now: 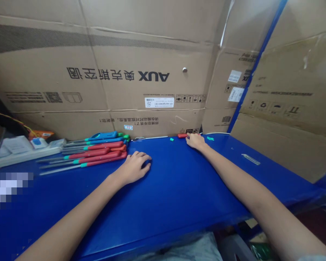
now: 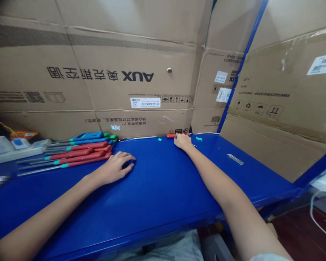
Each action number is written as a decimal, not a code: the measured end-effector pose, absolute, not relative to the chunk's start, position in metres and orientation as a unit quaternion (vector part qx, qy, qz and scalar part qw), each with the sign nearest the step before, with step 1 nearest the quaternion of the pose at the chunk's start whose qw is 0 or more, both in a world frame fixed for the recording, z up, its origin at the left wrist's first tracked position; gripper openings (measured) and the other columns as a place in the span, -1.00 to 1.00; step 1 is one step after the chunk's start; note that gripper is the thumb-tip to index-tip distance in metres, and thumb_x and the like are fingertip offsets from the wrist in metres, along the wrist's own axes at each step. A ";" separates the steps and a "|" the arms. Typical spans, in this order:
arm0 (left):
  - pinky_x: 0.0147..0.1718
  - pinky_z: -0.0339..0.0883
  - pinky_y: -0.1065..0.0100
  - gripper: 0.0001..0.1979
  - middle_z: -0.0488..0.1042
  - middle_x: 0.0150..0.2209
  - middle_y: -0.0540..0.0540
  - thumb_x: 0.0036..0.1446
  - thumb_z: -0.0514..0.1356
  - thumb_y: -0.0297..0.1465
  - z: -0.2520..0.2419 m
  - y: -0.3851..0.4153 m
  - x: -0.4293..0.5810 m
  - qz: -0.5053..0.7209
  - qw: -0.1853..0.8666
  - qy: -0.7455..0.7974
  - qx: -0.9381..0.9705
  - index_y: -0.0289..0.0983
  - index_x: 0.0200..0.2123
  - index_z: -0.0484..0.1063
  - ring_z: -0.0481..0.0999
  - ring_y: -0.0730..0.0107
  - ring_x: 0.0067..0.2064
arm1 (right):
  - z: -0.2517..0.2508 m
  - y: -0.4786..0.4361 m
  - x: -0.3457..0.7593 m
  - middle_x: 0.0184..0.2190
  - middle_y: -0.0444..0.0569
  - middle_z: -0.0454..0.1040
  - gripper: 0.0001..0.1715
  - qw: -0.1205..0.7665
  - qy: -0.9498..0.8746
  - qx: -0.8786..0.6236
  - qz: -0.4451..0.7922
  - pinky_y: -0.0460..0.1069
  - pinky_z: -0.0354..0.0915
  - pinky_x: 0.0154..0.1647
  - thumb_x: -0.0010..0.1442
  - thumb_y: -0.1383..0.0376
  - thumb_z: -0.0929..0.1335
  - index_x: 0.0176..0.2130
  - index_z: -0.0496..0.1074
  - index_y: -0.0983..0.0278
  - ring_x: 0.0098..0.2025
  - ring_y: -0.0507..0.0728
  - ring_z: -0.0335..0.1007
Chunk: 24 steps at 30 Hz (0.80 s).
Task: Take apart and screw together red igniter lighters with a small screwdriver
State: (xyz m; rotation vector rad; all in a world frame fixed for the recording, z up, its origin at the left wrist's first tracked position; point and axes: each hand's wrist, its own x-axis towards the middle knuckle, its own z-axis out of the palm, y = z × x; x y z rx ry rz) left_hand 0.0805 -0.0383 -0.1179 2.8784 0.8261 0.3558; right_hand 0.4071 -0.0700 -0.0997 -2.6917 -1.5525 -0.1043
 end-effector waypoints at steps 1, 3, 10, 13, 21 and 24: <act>0.00 0.20 0.11 -0.66 0.38 0.02 -0.15 0.24 -0.03 -0.25 -0.118 -0.039 0.080 0.116 0.064 0.276 0.952 -0.21 -0.02 0.39 0.29 0.14 0.05 | -0.100 -0.071 0.409 0.01 0.17 0.39 -0.46 0.016 -0.493 -0.869 -0.034 0.13 0.28 -0.05 0.28 0.15 0.10 0.17 0.28 0.22 0.03 0.33 0.35; 0.00 0.20 0.11 -0.66 0.38 0.03 -0.16 0.24 -0.02 -0.26 -0.117 -0.039 0.080 0.112 0.066 0.280 0.951 -0.21 -0.01 0.39 0.29 0.14 0.06 | -0.102 -0.072 0.412 0.03 0.18 0.38 -0.44 0.015 -0.482 -0.875 -0.034 0.14 0.27 -0.05 0.28 0.14 0.11 0.21 0.22 0.20 0.03 0.34 0.34; 0.02 0.20 0.12 -0.68 0.40 0.00 -0.14 0.24 -0.02 -0.25 -0.119 -0.036 0.079 0.125 0.061 0.267 0.953 -0.20 -0.04 0.40 0.29 0.16 0.05 | -0.104 -0.073 0.412 -0.01 0.22 0.39 -0.44 0.030 -0.483 -0.873 -0.051 0.13 0.25 -0.06 0.29 0.15 0.12 0.21 0.23 0.23 -0.01 0.33 0.37; 0.02 0.20 0.12 -0.68 0.39 0.01 -0.13 0.24 -0.02 -0.24 -0.120 -0.036 0.079 0.123 0.063 0.267 0.954 -0.20 -0.03 0.39 0.29 0.16 0.05 | -0.105 -0.076 0.399 0.01 0.16 0.38 -0.46 0.051 -0.541 -0.836 -0.077 0.07 0.23 -0.03 0.30 0.13 0.11 0.18 0.28 0.20 0.01 0.28 0.35; -0.03 0.21 0.11 -0.66 0.37 0.03 -0.14 0.25 -0.03 -0.26 -0.115 -0.040 0.080 0.100 0.058 0.284 0.952 -0.21 0.00 0.37 0.28 0.14 0.05 | -0.105 -0.062 0.359 -0.10 0.09 0.48 -0.46 0.026 -0.656 -0.752 -0.058 0.03 0.23 -0.07 0.28 0.07 0.15 0.18 0.31 0.11 -0.05 0.26 0.39; -0.05 0.22 0.10 -0.66 0.37 0.03 -0.14 0.26 -0.03 -0.26 -0.114 -0.041 0.080 0.098 0.057 0.288 0.951 -0.21 0.00 0.37 0.28 0.14 0.05 | -0.103 -0.052 0.359 -0.06 0.19 0.44 -0.40 0.017 -0.634 -0.771 -0.054 0.09 0.26 -0.12 0.28 0.11 0.14 0.25 0.20 0.18 -0.04 0.34 0.39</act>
